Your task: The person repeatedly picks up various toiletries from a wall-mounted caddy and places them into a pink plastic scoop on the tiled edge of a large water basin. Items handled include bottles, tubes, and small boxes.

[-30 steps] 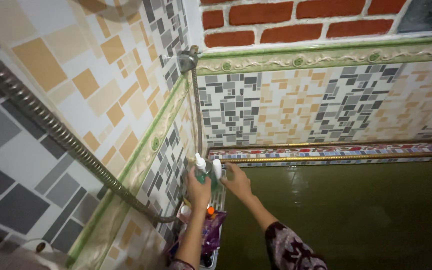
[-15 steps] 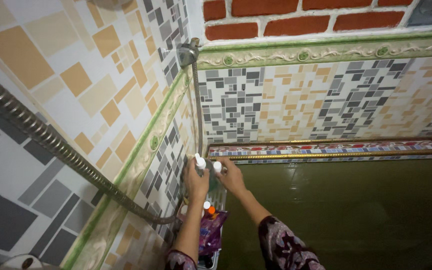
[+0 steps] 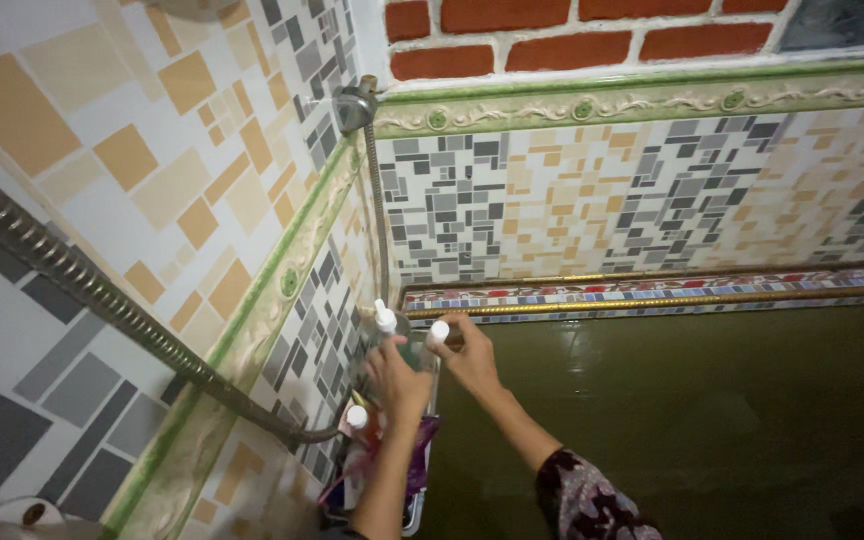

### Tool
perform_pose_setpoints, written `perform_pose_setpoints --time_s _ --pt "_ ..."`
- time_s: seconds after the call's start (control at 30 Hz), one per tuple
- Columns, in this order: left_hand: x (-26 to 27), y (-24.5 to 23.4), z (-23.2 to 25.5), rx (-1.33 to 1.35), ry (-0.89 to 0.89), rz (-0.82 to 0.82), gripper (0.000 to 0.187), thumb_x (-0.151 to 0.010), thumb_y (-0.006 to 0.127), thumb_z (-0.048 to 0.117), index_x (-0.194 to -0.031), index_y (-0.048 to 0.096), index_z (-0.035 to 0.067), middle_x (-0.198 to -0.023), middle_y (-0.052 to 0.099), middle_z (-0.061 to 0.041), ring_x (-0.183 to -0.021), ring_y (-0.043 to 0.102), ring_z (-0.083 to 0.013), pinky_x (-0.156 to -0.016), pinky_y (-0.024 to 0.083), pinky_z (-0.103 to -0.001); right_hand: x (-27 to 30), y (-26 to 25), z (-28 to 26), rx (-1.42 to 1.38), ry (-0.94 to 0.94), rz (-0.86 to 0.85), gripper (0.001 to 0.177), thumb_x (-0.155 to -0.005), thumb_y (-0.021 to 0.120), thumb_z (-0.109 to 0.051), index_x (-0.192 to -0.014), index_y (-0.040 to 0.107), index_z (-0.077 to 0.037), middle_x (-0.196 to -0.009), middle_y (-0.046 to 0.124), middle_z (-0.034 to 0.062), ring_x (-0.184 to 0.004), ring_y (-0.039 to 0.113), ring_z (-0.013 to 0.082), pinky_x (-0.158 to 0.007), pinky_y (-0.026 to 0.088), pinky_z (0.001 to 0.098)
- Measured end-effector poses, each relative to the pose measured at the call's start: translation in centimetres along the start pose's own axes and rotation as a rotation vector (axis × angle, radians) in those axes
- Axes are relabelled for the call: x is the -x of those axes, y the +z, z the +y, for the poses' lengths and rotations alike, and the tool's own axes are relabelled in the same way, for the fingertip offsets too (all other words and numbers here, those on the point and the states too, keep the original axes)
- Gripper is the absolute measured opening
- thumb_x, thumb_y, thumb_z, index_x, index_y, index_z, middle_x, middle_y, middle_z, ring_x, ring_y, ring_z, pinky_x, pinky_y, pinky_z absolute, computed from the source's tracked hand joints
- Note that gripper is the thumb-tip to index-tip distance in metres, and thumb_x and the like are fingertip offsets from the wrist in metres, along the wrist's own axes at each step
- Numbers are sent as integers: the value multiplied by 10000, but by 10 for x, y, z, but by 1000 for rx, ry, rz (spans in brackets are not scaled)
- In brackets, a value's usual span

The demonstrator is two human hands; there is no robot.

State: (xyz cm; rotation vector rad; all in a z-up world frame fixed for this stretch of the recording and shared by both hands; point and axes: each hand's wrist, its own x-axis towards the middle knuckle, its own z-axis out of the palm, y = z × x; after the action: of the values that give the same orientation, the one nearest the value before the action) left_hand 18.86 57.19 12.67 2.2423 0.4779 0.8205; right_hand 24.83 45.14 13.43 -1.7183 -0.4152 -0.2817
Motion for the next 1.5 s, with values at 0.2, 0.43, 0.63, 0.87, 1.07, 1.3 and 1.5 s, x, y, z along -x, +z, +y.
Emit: perform_pose_setpoints --time_s 0.2,0.43,0.63,0.87,1.07,1.3,1.5 --pt "23 2 34 301 -25 -242 457 -816 778 216 -1242 635 134 -1064 726 -168 -998 682 -407 -823 538 -498 18 -42 -37 -144 -45 46 388 -773 871 -120 -1090 650 -81 -950 735 24 -875 702 104 -749 619 290" --pt "69 9 72 654 -52 -521 280 -790 833 177 -1004 738 24 -840 790 -85 -734 727 -152 -668 568 -329 34 -106 -28 -185 105 55 314 -847 825 -169 -1103 694 -44 -893 715 41 -811 642 105 -732 545 279" --pt "114 31 92 888 -146 -808 282 -823 812 180 -1045 759 14 -906 792 -48 -778 722 -98 -709 571 -272 79 -181 -18 -290 348 -94 303 -872 748 -194 -1143 699 -67 -962 743 -9 -865 671 65 -791 542 262" --pt "175 72 117 905 -199 -1113 323 -875 796 276 -1057 771 11 -904 778 -46 -778 704 -101 -722 559 -268 139 -269 -7 -323 502 67 215 -864 790 -192 -1018 719 -60 -897 746 28 -779 668 119 -701 514 284" --pt "237 109 152 728 -294 -1393 427 -902 724 436 -1066 736 43 -893 758 -48 -735 708 -132 -658 577 -292 191 -340 -8 -276 533 299 217 -858 796 -216 -987 712 -62 -885 745 46 -739 684 131 -644 529 290" --pt "311 153 186 845 -240 -1581 415 -869 828 350 -1085 699 19 -945 753 -64 -775 712 -149 -678 600 -302 260 -422 -11 -235 519 474 262 -826 781 -190 -1038 708 -54 -912 763 52 -776 736 159 -647 605 329" --pt "380 180 214 880 -369 -1579 485 -850 845 257 -1177 609 -13 -1074 722 -104 -927 732 -182 -780 630 -331 312 -477 -3 -96 505 599 293 -838 802 -187 -1080 720 -45 -916 772 53 -779 722 154 -626 555 318"
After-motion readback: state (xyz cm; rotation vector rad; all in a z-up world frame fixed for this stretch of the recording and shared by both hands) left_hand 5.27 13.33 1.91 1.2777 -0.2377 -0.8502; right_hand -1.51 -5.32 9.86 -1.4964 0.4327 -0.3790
